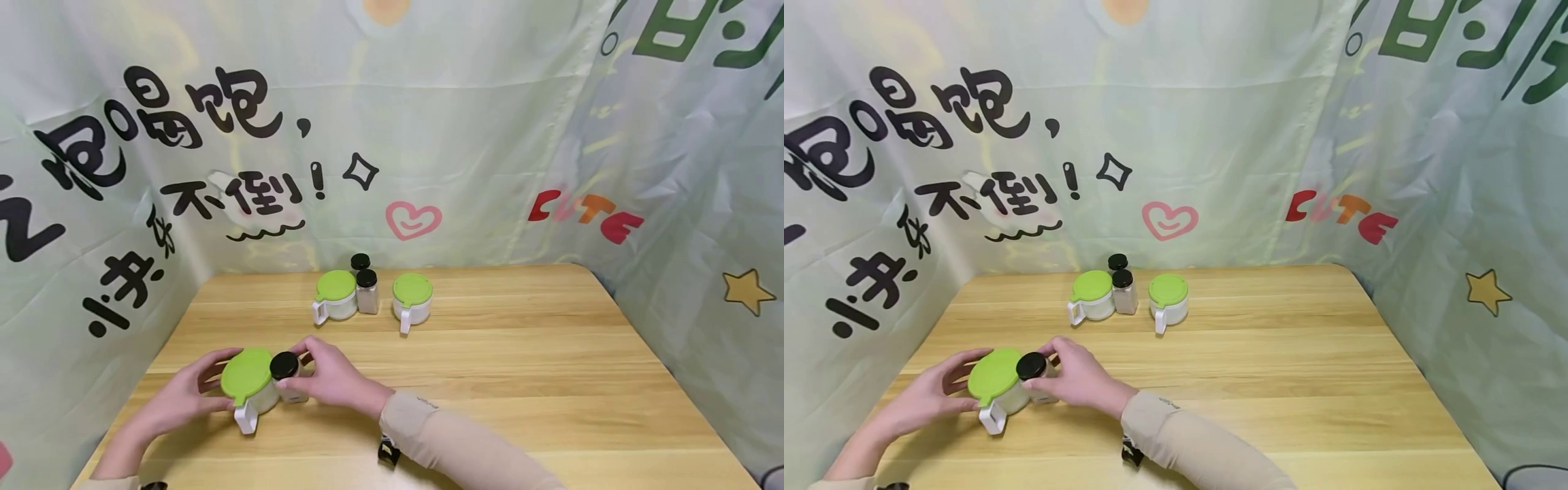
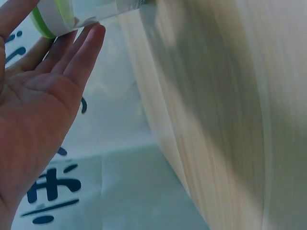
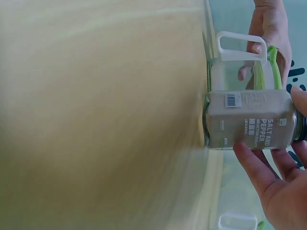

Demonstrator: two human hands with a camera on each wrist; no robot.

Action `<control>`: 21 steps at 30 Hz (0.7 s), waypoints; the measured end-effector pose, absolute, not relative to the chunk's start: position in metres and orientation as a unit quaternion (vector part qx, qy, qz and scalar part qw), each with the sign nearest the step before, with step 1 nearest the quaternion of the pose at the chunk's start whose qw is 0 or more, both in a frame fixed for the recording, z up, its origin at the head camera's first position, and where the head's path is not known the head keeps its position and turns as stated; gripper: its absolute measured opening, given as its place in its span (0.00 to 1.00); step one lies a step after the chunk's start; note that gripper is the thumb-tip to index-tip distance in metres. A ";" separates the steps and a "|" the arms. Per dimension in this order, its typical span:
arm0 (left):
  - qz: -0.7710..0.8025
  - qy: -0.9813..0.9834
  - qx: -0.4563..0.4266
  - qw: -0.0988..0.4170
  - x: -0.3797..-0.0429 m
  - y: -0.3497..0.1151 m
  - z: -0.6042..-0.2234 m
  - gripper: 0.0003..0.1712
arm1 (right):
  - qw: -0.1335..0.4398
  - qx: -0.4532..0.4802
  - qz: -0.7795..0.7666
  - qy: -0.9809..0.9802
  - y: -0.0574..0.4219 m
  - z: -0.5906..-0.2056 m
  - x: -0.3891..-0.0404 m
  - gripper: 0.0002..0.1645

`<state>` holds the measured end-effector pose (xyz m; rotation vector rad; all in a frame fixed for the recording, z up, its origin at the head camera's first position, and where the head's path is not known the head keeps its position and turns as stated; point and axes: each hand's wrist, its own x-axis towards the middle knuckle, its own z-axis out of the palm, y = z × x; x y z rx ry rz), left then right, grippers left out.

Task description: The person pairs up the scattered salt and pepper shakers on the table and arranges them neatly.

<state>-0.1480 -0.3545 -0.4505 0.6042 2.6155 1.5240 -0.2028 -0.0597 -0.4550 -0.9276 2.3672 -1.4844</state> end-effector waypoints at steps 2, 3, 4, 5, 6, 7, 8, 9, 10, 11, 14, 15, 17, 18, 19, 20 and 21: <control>0.494 0.846 0.200 0.028 -0.147 -0.360 -0.450 0.50 | 0.093 -0.314 -0.496 0.805 -0.065 -0.455 -0.201 0.30; 0.495 0.844 0.202 0.029 -0.147 -0.363 -0.450 0.49 | 0.090 -0.313 -0.492 0.807 -0.069 -0.455 -0.200 0.30; 0.494 0.844 0.206 0.027 -0.146 -0.366 -0.450 0.49 | 0.089 -0.312 -0.491 0.808 -0.072 -0.454 -0.200 0.30; 0.492 0.845 0.211 0.024 -0.146 -0.370 -0.451 0.49 | 0.088 -0.311 -0.489 0.810 -0.075 -0.454 -0.199 0.30; 0.489 0.846 0.213 0.021 -0.145 -0.373 -0.452 0.48 | 0.087 -0.310 -0.487 0.812 -0.078 -0.454 -0.198 0.30; 0.487 0.845 0.218 0.019 -0.145 -0.376 -0.452 0.48 | 0.086 -0.308 -0.486 0.813 -0.081 -0.454 -0.197 0.30; 0.487 0.844 0.224 0.017 -0.144 -0.379 -0.453 0.48 | 0.084 -0.308 -0.485 0.814 -0.084 -0.454 -0.197 0.30; 0.486 0.843 0.228 0.018 -0.144 -0.382 -0.453 0.48 | 0.083 -0.306 -0.484 0.816 -0.086 -0.454 -0.196 0.30; 0.487 0.843 0.227 0.018 -0.143 -0.384 -0.453 0.48 | 0.081 -0.307 -0.483 0.816 -0.089 -0.454 -0.195 0.30; 0.488 0.843 0.226 0.021 -0.142 -0.387 -0.453 0.48 | 0.079 -0.308 -0.480 0.818 -0.091 -0.454 -0.194 0.31; 0.491 0.843 0.217 0.034 -0.140 -0.393 -0.452 0.48 | 0.073 -0.311 -0.473 0.821 -0.097 -0.455 -0.193 0.31; 0.491 0.844 0.213 0.038 -0.139 -0.395 -0.452 0.48 | 0.071 -0.312 -0.470 0.822 -0.098 -0.455 -0.193 0.31; 0.492 0.845 0.206 0.044 -0.137 -0.397 -0.451 0.48 | 0.070 -0.313 -0.465 0.825 -0.101 -0.455 -0.192 0.31; 0.492 0.845 0.205 0.047 -0.137 -0.398 -0.450 0.48 | 0.069 -0.312 -0.463 0.827 -0.102 -0.455 -0.191 0.31; 0.492 0.845 0.204 0.050 -0.137 -0.399 -0.450 0.48 | 0.068 -0.311 -0.462 0.828 -0.103 -0.455 -0.191 0.31; 0.492 0.845 0.203 0.051 -0.136 -0.400 -0.450 0.48 | 0.067 -0.311 -0.461 0.829 -0.104 -0.455 -0.191 0.31; 0.493 0.844 0.203 0.053 -0.136 -0.400 -0.450 0.48 | 0.067 -0.310 -0.461 0.829 -0.105 -0.455 -0.190 0.31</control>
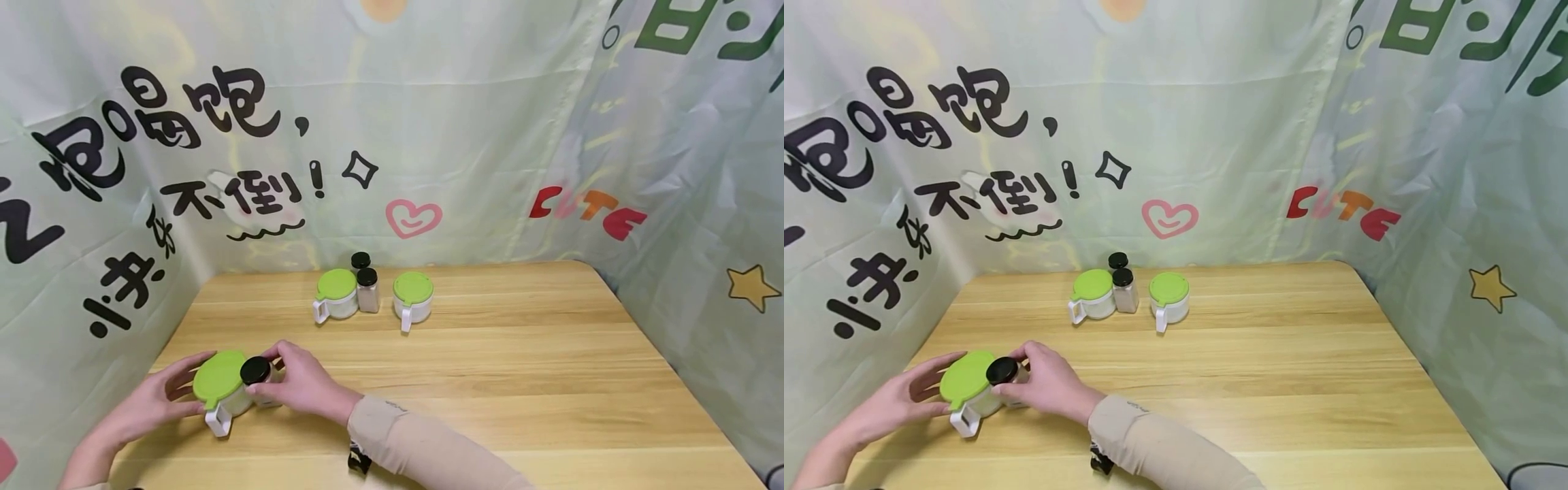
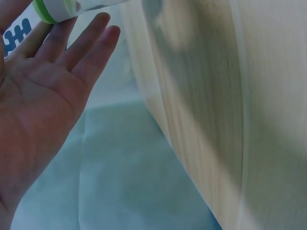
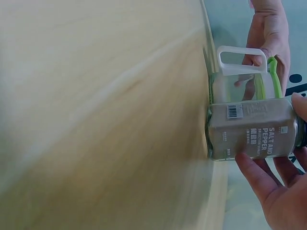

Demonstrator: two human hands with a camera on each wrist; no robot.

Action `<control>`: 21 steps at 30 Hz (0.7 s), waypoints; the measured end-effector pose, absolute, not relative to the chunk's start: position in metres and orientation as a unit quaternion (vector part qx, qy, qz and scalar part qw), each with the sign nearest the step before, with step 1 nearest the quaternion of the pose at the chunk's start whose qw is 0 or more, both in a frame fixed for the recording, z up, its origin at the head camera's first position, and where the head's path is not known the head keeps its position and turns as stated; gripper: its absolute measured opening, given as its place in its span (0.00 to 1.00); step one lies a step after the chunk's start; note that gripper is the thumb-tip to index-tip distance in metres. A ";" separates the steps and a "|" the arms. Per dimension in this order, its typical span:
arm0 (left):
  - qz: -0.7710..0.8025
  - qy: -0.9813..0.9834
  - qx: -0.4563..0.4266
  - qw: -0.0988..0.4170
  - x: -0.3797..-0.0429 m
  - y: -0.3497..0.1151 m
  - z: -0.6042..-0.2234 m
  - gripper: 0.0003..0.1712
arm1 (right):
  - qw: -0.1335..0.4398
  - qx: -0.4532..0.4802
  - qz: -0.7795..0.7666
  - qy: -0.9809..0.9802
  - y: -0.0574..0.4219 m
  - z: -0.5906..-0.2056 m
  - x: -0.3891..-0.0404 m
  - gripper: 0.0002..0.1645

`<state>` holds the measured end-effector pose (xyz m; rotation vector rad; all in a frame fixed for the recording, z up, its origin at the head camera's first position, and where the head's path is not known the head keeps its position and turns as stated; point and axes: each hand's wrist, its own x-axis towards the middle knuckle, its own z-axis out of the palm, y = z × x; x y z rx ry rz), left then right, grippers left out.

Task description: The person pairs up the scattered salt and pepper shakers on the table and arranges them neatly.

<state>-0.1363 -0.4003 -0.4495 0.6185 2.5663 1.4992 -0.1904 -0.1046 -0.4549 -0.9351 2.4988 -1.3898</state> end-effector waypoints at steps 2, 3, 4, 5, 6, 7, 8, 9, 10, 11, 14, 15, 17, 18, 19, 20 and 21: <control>0.498 0.841 0.206 0.056 -0.136 -0.401 -0.450 0.48 | 0.066 -0.310 -0.463 0.828 -0.105 -0.455 -0.190 0.31; 0.499 0.839 0.209 0.057 -0.135 -0.402 -0.450 0.48 | 0.066 -0.310 -0.465 0.827 -0.105 -0.455 -0.190 0.31; 0.496 0.840 0.213 0.056 -0.135 -0.402 -0.450 0.48 | 0.066 -0.311 -0.467 0.825 -0.105 -0.455 -0.189 0.32; 0.494 0.840 0.215 0.056 -0.135 -0.403 -0.449 0.49 | 0.066 -0.312 -0.468 0.824 -0.104 -0.455 -0.189 0.32; 0.489 0.843 0.216 0.054 -0.134 -0.403 -0.448 0.49 | 0.067 -0.315 -0.470 0.822 -0.104 -0.455 -0.188 0.33; 0.483 0.847 0.215 0.050 -0.133 -0.403 -0.447 0.49 | 0.068 -0.318 -0.470 0.821 -0.103 -0.455 -0.188 0.34; 0.472 0.854 0.214 0.044 -0.133 -0.403 -0.446 0.50 | 0.068 -0.322 -0.468 0.820 -0.101 -0.454 -0.187 0.35; 0.461 0.862 0.208 0.039 -0.131 -0.403 -0.444 0.50 | 0.068 -0.325 -0.466 0.820 -0.100 -0.454 -0.187 0.37; 0.449 0.870 0.201 0.033 -0.130 -0.403 -0.442 0.50 | 0.067 -0.329 -0.463 0.821 -0.098 -0.453 -0.186 0.39; 0.437 0.879 0.191 0.027 -0.128 -0.403 -0.440 0.50 | 0.066 -0.333 -0.460 0.821 -0.096 -0.452 -0.186 0.41; 0.414 0.893 0.174 0.010 -0.124 -0.402 -0.432 0.50 | 0.060 -0.341 -0.450 0.823 -0.087 -0.448 -0.184 0.44; 0.413 0.894 0.171 0.005 -0.122 -0.401 -0.430 0.51 | 0.055 -0.343 -0.448 0.824 -0.084 -0.447 -0.184 0.45; 0.422 0.890 0.170 -0.011 -0.121 -0.398 -0.425 0.51 | 0.046 -0.348 -0.449 0.822 -0.077 -0.444 -0.184 0.44; 0.429 0.886 0.175 -0.018 -0.121 -0.396 -0.423 0.51 | 0.041 -0.351 -0.452 0.819 -0.073 -0.442 -0.185 0.44; 0.434 0.883 0.176 -0.028 -0.120 -0.394 -0.421 0.51 | 0.036 -0.353 -0.458 0.815 -0.069 -0.440 -0.185 0.43; 0.441 0.879 0.179 -0.036 -0.120 -0.391 -0.418 0.51 | 0.031 -0.355 -0.466 0.810 -0.065 -0.438 -0.186 0.42; 0.448 0.875 0.179 -0.044 -0.120 -0.387 -0.416 0.50 | 0.024 -0.357 -0.472 0.805 -0.061 -0.436 -0.187 0.42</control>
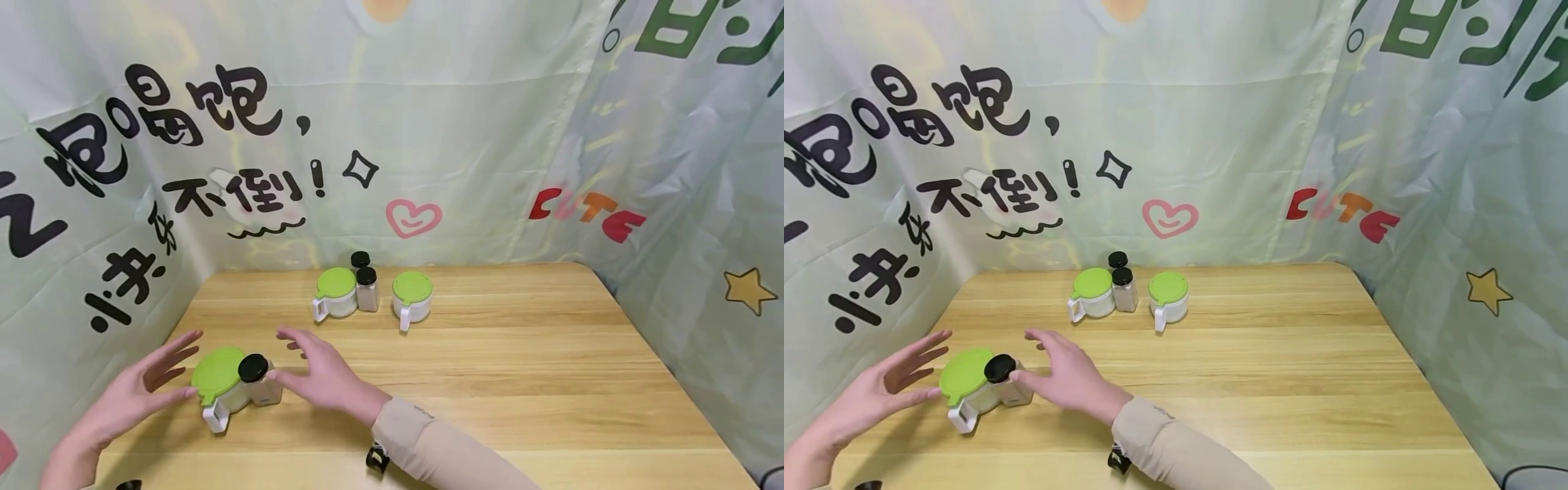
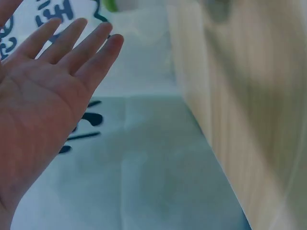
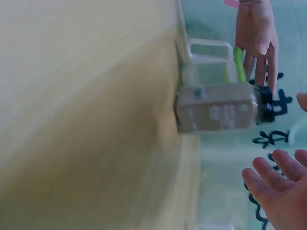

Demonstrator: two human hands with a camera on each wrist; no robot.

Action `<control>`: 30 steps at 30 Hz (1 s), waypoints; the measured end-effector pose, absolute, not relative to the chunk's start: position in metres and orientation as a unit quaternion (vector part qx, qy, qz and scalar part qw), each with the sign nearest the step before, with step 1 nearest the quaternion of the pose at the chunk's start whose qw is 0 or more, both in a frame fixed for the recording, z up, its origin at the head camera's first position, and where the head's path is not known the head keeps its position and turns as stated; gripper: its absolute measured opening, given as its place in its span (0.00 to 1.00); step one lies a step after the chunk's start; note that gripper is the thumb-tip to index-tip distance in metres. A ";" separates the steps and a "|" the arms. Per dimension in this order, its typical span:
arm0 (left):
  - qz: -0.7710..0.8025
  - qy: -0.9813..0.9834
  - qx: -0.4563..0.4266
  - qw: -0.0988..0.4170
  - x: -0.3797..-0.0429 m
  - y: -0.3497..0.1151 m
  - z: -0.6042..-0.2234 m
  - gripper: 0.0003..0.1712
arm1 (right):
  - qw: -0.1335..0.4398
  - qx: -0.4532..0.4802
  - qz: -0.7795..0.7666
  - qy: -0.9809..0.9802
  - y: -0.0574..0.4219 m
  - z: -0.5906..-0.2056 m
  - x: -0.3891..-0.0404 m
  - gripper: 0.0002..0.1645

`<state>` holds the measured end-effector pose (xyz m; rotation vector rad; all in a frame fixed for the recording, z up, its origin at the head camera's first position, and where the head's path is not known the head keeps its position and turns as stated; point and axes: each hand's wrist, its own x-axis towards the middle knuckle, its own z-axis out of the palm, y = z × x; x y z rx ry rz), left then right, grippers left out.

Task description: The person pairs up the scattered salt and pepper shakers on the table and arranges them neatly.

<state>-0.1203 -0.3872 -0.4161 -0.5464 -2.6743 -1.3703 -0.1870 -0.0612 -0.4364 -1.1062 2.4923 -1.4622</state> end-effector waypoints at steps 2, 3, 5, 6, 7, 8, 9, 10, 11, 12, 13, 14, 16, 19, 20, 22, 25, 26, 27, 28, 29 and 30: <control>-0.462 -0.867 -0.179 0.059 -0.121 -0.379 -0.411 0.49 | 0.012 -0.361 -0.487 0.795 -0.053 -0.432 -0.189 0.41; -0.465 -0.865 -0.179 0.067 -0.122 -0.375 -0.408 0.49 | 0.005 -0.361 -0.495 0.791 -0.049 -0.430 -0.189 0.40; -0.479 -0.856 -0.173 0.089 -0.124 -0.364 -0.402 0.48 | -0.012 -0.361 -0.508 0.782 -0.040 -0.425 -0.192 0.40; -0.485 -0.852 -0.169 0.104 -0.126 -0.357 -0.398 0.47 | -0.020 -0.359 -0.514 0.779 -0.036 -0.423 -0.193 0.40; -0.489 -0.848 -0.167 0.120 -0.128 -0.350 -0.394 0.47 | -0.029 -0.358 -0.524 0.773 -0.032 -0.420 -0.194 0.39; -0.492 -0.844 -0.165 0.138 -0.130 -0.342 -0.391 0.46 | -0.036 -0.353 -0.532 0.768 -0.028 -0.418 -0.195 0.39; -0.499 -0.837 -0.164 0.153 -0.132 -0.334 -0.387 0.46 | -0.044 -0.349 -0.541 0.764 -0.024 -0.416 -0.197 0.39; -0.508 -0.829 -0.164 0.169 -0.134 -0.326 -0.384 0.45 | -0.051 -0.345 -0.551 0.758 -0.020 -0.414 -0.199 0.39; -0.517 -0.820 -0.166 0.181 -0.137 -0.318 -0.381 0.45 | -0.059 -0.339 -0.561 0.753 -0.016 -0.413 -0.200 0.38; -0.524 -0.813 -0.168 0.192 -0.139 -0.310 -0.379 0.44 | -0.067 -0.333 -0.568 0.750 -0.012 -0.411 -0.202 0.38; -0.537 -0.802 -0.169 0.200 -0.142 -0.302 -0.377 0.44 | -0.079 -0.329 -0.573 0.747 -0.008 -0.411 -0.204 0.38; -0.549 -0.792 -0.171 0.206 -0.145 -0.295 -0.375 0.44 | -0.088 -0.321 -0.577 0.746 -0.005 -0.410 -0.206 0.38; -0.565 -0.778 -0.171 0.215 -0.151 -0.280 -0.373 0.43 | -0.111 -0.311 -0.585 0.741 0.003 -0.409 -0.211 0.37; -0.569 -0.773 -0.162 0.229 -0.161 -0.259 -0.371 0.43 | -0.146 -0.292 -0.598 0.732 0.014 -0.410 -0.220 0.37; -0.568 -0.773 -0.158 0.234 -0.165 -0.253 -0.370 0.43 | -0.154 -0.284 -0.602 0.730 0.017 -0.411 -0.223 0.37; -0.566 -0.775 -0.148 0.240 -0.173 -0.239 -0.370 0.42 | -0.173 -0.268 -0.613 0.723 0.023 -0.413 -0.230 0.38; -0.579 -0.767 -0.138 0.241 -0.184 -0.220 -0.372 0.42 | -0.190 -0.236 -0.620 0.724 0.030 -0.420 -0.241 0.38; -0.585 -0.763 -0.133 0.240 -0.188 -0.214 -0.372 0.42 | -0.192 -0.224 -0.620 0.727 0.033 -0.422 -0.244 0.39; -0.587 -0.762 -0.131 0.239 -0.192 -0.208 -0.374 0.42 | -0.191 -0.212 -0.620 0.731 0.034 -0.424 -0.248 0.39; -0.586 -0.763 -0.131 0.240 -0.196 -0.203 -0.375 0.42 | -0.189 -0.200 -0.619 0.735 0.036 -0.426 -0.251 0.39; -0.585 -0.763 -0.130 0.241 -0.201 -0.198 -0.378 0.42 | -0.185 -0.189 -0.619 0.739 0.037 -0.427 -0.254 0.38; -0.582 -0.766 -0.128 0.243 -0.206 -0.193 -0.381 0.42 | -0.180 -0.181 -0.621 0.741 0.037 -0.429 -0.257 0.38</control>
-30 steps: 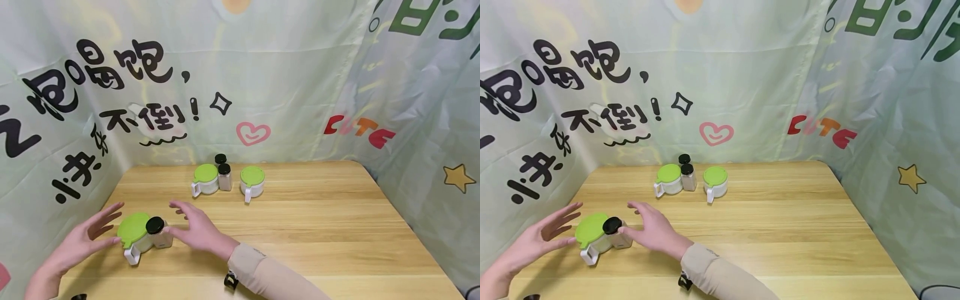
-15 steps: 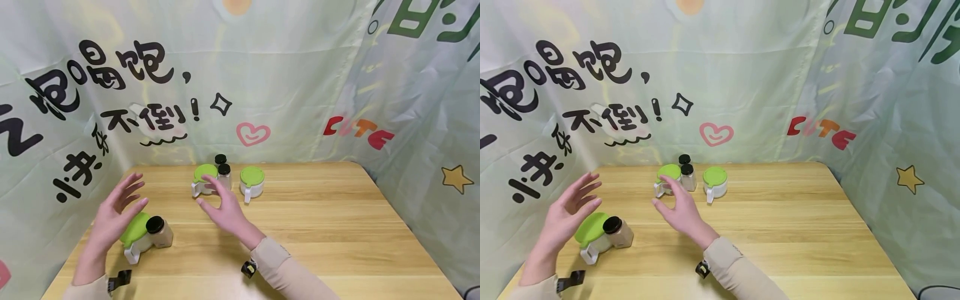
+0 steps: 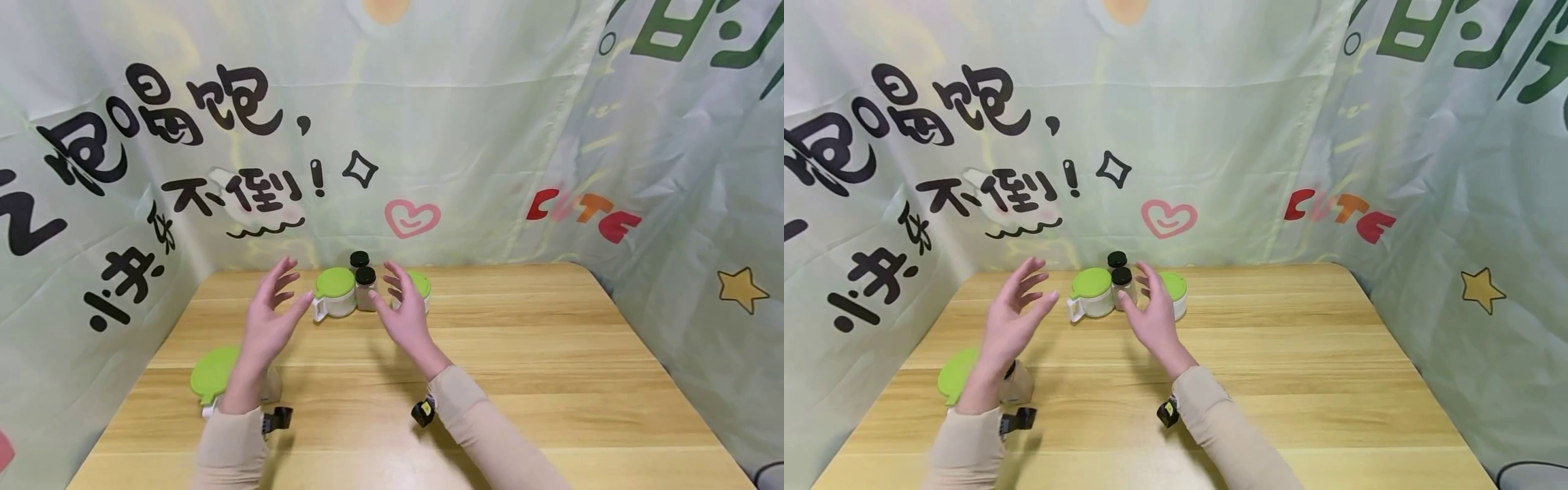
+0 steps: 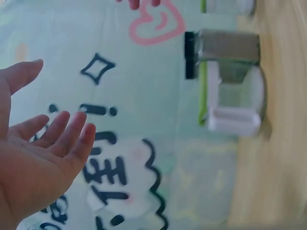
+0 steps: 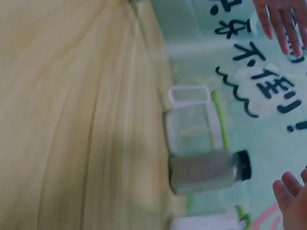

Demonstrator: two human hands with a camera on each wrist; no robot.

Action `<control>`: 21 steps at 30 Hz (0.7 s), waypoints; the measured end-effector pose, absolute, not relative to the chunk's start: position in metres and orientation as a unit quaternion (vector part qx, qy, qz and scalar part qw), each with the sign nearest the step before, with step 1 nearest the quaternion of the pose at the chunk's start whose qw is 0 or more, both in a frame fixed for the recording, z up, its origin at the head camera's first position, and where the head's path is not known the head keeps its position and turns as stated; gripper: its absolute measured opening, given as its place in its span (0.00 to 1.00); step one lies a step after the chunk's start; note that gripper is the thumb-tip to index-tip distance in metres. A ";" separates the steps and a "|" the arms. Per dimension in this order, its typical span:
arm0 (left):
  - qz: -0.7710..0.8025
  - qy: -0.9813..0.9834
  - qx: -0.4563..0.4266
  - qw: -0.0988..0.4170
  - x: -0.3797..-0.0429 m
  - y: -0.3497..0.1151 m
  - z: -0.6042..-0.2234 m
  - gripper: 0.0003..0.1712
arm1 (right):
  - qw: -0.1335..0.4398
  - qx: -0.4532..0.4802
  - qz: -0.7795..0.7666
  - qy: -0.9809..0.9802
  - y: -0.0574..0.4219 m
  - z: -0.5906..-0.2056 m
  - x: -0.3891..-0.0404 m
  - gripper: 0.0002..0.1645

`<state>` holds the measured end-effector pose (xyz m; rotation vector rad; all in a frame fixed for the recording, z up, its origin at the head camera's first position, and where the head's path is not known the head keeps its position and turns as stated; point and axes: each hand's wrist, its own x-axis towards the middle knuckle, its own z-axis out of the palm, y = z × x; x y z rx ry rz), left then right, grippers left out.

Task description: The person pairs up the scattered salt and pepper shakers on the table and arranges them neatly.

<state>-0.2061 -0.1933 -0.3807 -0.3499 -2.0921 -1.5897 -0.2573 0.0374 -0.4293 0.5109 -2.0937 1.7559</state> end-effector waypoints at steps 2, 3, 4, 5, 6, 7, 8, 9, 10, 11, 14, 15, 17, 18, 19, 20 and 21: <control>-0.571 -0.773 -0.125 0.248 -0.217 -0.186 -0.388 0.42 | 0.164 0.167 0.631 -0.740 0.037 -0.432 -0.264 0.38; -0.564 -0.778 -0.120 0.249 -0.221 -0.184 -0.392 0.42 | 0.154 0.160 0.638 -0.737 0.036 -0.433 -0.266 0.39; -0.557 -0.785 -0.114 0.248 -0.226 -0.181 -0.396 0.42 | 0.145 0.154 0.645 -0.734 0.035 -0.435 -0.269 0.39; -0.551 -0.790 -0.106 0.246 -0.231 -0.179 -0.400 0.43 | 0.135 0.150 0.652 -0.731 0.034 -0.437 -0.272 0.39; -0.544 -0.798 -0.096 0.242 -0.235 -0.178 -0.404 0.43 | 0.125 0.145 0.657 -0.729 0.033 -0.439 -0.274 0.39; -0.535 -0.807 -0.085 0.236 -0.239 -0.176 -0.408 0.43 | 0.116 0.140 0.660 -0.729 0.031 -0.441 -0.276 0.40; -0.528 -0.815 -0.073 0.229 -0.243 -0.175 -0.413 0.43 | 0.109 0.135 0.660 -0.731 0.029 -0.443 -0.278 0.40; -0.521 -0.822 -0.061 0.221 -0.247 -0.174 -0.417 0.44 | 0.103 0.131 0.659 -0.734 0.028 -0.445 -0.280 0.41; -0.517 -0.827 -0.050 0.215 -0.251 -0.174 -0.421 0.45 | 0.101 0.129 0.655 -0.737 0.026 -0.447 -0.282 0.41; -0.513 -0.832 -0.041 0.207 -0.255 -0.173 -0.424 0.45 | 0.100 0.128 0.651 -0.741 0.024 -0.448 -0.284 0.41; -0.511 -0.839 -0.017 0.185 -0.265 -0.172 -0.433 0.49 | 0.099 0.125 0.631 -0.759 0.019 -0.449 -0.289 0.41; -0.511 -0.841 -0.011 0.179 -0.267 -0.172 -0.435 0.50 | 0.101 0.125 0.624 -0.765 0.018 -0.449 -0.291 0.41; -0.511 -0.843 -0.002 0.167 -0.273 -0.172 -0.439 0.51 | 0.100 0.122 0.607 -0.779 0.015 -0.449 -0.294 0.41; -0.509 -0.846 0.003 0.161 -0.275 -0.172 -0.441 0.52 | 0.099 0.119 0.599 -0.786 0.014 -0.449 -0.296 0.41; -0.507 -0.847 0.005 0.157 -0.278 -0.172 -0.442 0.52 | 0.100 0.118 0.592 -0.791 0.013 -0.449 -0.298 0.41; -0.506 -0.849 0.007 0.152 -0.280 -0.172 -0.443 0.52 | 0.100 0.118 0.586 -0.796 0.012 -0.449 -0.300 0.41; -0.504 -0.851 0.010 0.147 -0.283 -0.172 -0.444 0.52 | 0.100 0.119 0.582 -0.798 0.011 -0.449 -0.302 0.41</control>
